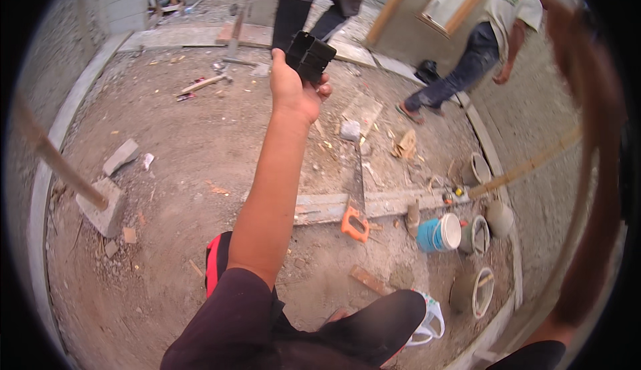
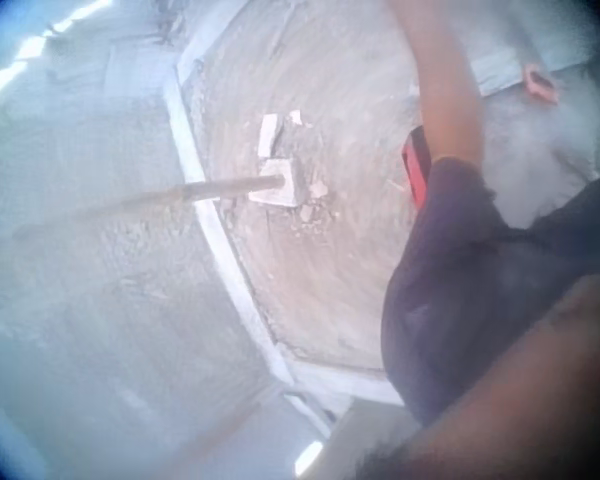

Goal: The person assembles electrical junction boxes by joining them with a short section of conduit, using a lighter to heat the plastic components and then fitting them together by hand.

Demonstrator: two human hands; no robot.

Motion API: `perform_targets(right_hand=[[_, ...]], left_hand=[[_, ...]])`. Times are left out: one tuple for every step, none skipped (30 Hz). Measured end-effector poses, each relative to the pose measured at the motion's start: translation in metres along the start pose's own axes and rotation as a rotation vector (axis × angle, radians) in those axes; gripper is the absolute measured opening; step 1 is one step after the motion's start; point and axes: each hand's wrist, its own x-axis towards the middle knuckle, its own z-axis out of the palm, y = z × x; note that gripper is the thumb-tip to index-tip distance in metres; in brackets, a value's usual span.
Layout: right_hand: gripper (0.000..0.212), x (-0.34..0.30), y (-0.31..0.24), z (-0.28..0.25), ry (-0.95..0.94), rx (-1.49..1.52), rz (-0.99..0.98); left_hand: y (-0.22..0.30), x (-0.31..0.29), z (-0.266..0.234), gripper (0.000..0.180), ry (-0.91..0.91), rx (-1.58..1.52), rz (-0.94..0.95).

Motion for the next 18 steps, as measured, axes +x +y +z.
perform_targets(right_hand=[[0.016, -0.004, -0.001, 0.037, -0.047, 0.161, -0.025], [0.02, -0.019, -0.012, 0.062, -0.119, 0.249, -0.034], [0.035, -0.033, -0.026, 0.079, -0.207, 0.295, -0.028], [0.051, -0.046, -0.038, 0.097, -0.3, 0.332, -0.011], [0.054, -0.058, -0.044, 0.103, -0.395, 0.343, 0.027], [0.058, -0.073, -0.048, 0.11, -0.484, 0.357, 0.075], [0.059, -0.079, -0.049, 0.121, -0.48, 0.369, 0.035], [0.064, -0.08, -0.051, 0.126, -0.498, 0.408, 0.048], [0.069, -0.08, -0.054, 0.127, -0.517, 0.44, 0.065], [0.069, -0.078, -0.056, 0.13, -0.512, 0.446, 0.06], [0.071, -0.076, -0.056, 0.134, -0.472, 0.429, 0.015], [0.073, -0.073, -0.055, 0.137, -0.428, 0.409, -0.026], [0.073, -0.071, -0.054, 0.138, -0.419, 0.409, -0.022], [0.074, -0.068, -0.053, 0.139, -0.423, 0.398, -0.026], [0.074, -0.068, -0.052, 0.14, -0.428, 0.389, -0.035], [0.074, -0.069, -0.05, 0.141, -0.422, 0.388, -0.035], [0.074, -0.071, -0.047, 0.144, -0.39, 0.409, -0.042], [0.074, -0.072, -0.046, 0.144, -0.36, 0.429, -0.05]], left_hand=[[0.038, -0.001, -0.014, 0.063, 0.022, 0.037, 0.073], [0.058, -0.005, -0.021, 0.062, 0.041, 0.033, 0.146], [0.069, -0.011, -0.021, 0.062, 0.037, 0.02, 0.17], [0.077, -0.015, -0.021, 0.059, 0.03, 0.01, 0.204], [0.078, -0.018, -0.02, 0.057, 0.022, -0.002, 0.225], [0.077, -0.022, -0.016, 0.057, 0.015, -0.009, 0.223], [0.083, -0.03, -0.013, 0.051, 0.004, 0.003, 0.255], [0.09, -0.036, -0.011, 0.046, -0.008, 0.018, 0.287], [0.094, -0.04, -0.009, 0.046, -0.007, 0.025, 0.295], [0.097, -0.042, -0.008, 0.041, -0.013, 0.055, 0.326], [0.099, -0.045, -0.005, 0.038, -0.021, 0.085, 0.354], [0.1, -0.049, -0.001, 0.038, -0.028, 0.092, 0.355], [0.099, -0.054, 0.002, 0.035, -0.074, 0.115, 0.352], [0.098, -0.058, 0.006, 0.032, -0.12, 0.136, 0.348], [0.097, -0.062, 0.009, 0.032, -0.126, 0.14, 0.35], [0.094, -0.064, 0.012, 0.033, -0.133, 0.16, 0.361], [0.092, -0.066, 0.016, 0.033, -0.141, 0.179, 0.371], [0.09, -0.068, 0.018, 0.033, -0.144, 0.179, 0.373]])
